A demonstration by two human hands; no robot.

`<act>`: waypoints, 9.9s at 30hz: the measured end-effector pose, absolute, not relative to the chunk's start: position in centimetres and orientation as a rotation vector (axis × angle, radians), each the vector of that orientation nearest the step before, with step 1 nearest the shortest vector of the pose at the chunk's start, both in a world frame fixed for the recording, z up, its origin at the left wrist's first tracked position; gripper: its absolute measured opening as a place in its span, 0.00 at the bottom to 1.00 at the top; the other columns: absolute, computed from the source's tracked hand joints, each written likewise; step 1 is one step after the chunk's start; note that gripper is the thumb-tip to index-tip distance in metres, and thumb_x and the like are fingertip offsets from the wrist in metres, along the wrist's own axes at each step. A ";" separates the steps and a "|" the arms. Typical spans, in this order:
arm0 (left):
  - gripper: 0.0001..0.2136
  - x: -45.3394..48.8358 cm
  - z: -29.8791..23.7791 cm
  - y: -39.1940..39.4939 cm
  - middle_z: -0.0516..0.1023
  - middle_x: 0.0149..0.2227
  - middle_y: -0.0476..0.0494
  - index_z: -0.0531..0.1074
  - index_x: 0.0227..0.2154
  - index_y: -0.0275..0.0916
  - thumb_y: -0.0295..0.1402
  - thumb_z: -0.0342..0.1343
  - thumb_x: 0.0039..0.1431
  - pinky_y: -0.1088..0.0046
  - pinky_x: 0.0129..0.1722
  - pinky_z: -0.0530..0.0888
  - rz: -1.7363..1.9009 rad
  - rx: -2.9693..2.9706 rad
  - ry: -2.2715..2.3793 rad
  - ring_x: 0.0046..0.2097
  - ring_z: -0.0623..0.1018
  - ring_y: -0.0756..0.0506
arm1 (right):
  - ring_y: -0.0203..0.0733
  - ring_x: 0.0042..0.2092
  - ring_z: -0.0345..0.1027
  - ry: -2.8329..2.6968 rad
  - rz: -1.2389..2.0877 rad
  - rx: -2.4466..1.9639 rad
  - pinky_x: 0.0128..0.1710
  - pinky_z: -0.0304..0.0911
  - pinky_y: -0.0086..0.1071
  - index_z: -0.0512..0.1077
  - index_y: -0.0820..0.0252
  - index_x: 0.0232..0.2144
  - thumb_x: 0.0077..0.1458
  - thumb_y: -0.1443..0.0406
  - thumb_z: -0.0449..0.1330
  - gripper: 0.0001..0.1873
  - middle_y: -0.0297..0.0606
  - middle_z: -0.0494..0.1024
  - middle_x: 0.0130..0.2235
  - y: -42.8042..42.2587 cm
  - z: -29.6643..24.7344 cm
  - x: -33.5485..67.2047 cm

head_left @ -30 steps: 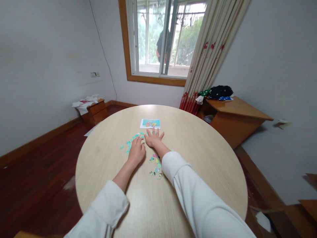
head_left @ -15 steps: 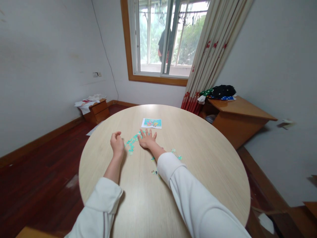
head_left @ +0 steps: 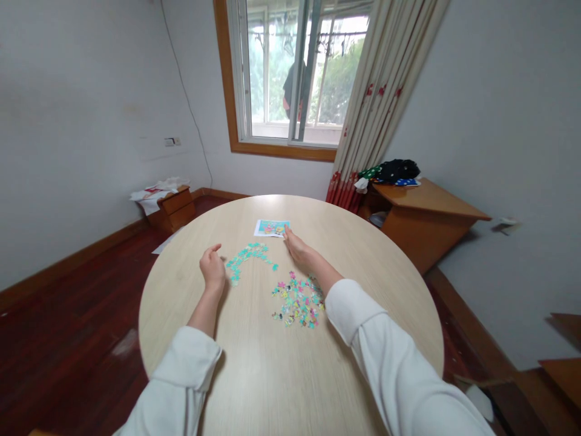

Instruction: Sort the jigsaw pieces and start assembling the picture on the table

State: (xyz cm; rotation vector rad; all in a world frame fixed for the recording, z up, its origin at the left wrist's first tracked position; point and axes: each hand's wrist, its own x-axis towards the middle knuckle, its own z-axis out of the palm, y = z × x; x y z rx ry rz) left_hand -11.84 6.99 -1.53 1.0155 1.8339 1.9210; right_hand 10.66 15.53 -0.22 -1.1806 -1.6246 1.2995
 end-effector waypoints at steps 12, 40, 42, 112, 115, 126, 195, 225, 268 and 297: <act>0.26 -2.7 -0.5 2.7 0.56 0.64 0.34 0.58 0.60 0.32 0.39 0.29 0.66 0.53 0.65 0.44 0.286 2.366 1.566 0.66 0.54 0.43 | 0.42 0.67 0.41 -1.459 0.769 -1.313 0.65 0.38 0.44 0.52 0.52 0.62 0.55 0.41 0.41 0.39 0.40 0.50 0.66 11.7 -2.3 23.4; 0.27 -5.3 -1.6 2.0 0.52 0.64 0.24 0.58 0.58 0.23 0.39 0.34 0.64 0.45 0.62 0.44 0.161 2.152 2.226 0.65 0.54 0.34 | 0.48 0.57 0.61 -1.338 0.466 -1.422 0.60 0.51 0.46 0.66 0.61 0.52 0.55 0.49 0.44 0.31 0.50 0.69 0.55 10.0 -4.2 24.5; 0.28 -4.9 -1.6 2.2 0.51 0.65 0.25 0.57 0.59 0.24 0.40 0.34 0.64 0.45 0.62 0.43 0.225 2.212 2.164 0.66 0.52 0.34 | 0.48 0.57 0.61 -1.347 0.463 -1.417 0.60 0.51 0.46 0.66 0.60 0.52 0.55 0.49 0.44 0.30 0.49 0.70 0.55 10.0 -4.3 24.5; 0.35 -12.8 -1.6 0.5 0.47 0.66 0.34 0.50 0.64 0.30 0.52 0.30 0.63 0.45 0.62 0.35 -0.054 2.486 2.029 0.67 0.47 0.37 | 0.48 0.50 0.68 -1.315 0.545 -1.342 0.54 0.56 0.46 0.67 0.61 0.50 0.56 0.49 0.45 0.29 0.50 0.74 0.50 10.6 -5.3 24.8; 0.33 -12.5 -1.3 0.1 0.49 0.66 0.34 0.54 0.62 0.32 0.51 0.32 0.63 0.46 0.63 0.34 0.004 2.568 2.020 0.67 0.48 0.37 | 0.48 0.51 0.67 -1.313 0.529 -1.321 0.55 0.56 0.46 0.68 0.60 0.49 0.56 0.50 0.45 0.27 0.49 0.75 0.49 10.7 -5.5 24.8; 0.36 -2.9 1.1 -6.1 0.42 0.68 0.35 0.43 0.65 0.36 0.55 0.30 0.61 0.49 0.64 0.36 0.049 2.681 1.408 0.68 0.42 0.40 | 0.49 0.51 0.67 -1.357 0.501 -1.335 0.55 0.56 0.47 0.69 0.62 0.47 0.56 0.48 0.44 0.29 0.50 0.75 0.48 10.4 -5.1 24.6; 0.34 1.8 -1.0 4.7 0.44 0.67 0.35 0.46 0.65 0.34 0.51 0.26 0.63 0.43 0.62 0.35 0.160 2.518 1.744 0.68 0.46 0.36 | 0.48 0.50 0.69 -1.473 0.515 -1.393 0.53 0.59 0.45 0.71 0.59 0.44 0.57 0.54 0.43 0.24 0.46 0.76 0.47 10.4 -4.8 24.2; 0.08 -4.6 -1.4 4.2 0.74 0.28 0.44 0.72 0.27 0.36 0.33 0.49 0.54 0.71 0.33 0.67 0.959 2.055 1.807 0.31 0.72 0.46 | 0.47 0.67 0.39 -2.345 0.344 -1.479 0.63 0.35 0.51 0.59 0.57 0.60 0.62 0.60 0.48 0.25 0.44 0.51 0.66 5.9 -1.6 17.2; 0.08 -5.6 0.1 2.9 0.76 0.29 0.41 0.74 0.27 0.35 0.33 0.53 0.51 0.71 0.33 0.65 0.578 2.028 1.732 0.33 0.73 0.45 | 0.45 0.64 0.51 -2.047 0.455 -1.411 0.61 0.47 0.49 0.67 0.61 0.54 0.60 0.64 0.48 0.21 0.49 0.61 0.62 7.9 -3.6 18.1; 0.06 -5.4 -0.9 3.0 0.76 0.32 0.43 0.74 0.29 0.37 0.26 0.52 0.49 0.71 0.37 0.67 0.594 2.030 1.670 0.36 0.74 0.45 | 0.45 0.62 0.56 -1.991 0.460 -1.371 0.61 0.51 0.46 0.71 0.63 0.51 0.59 0.63 0.49 0.20 0.49 0.64 0.60 8.0 -3.9 18.4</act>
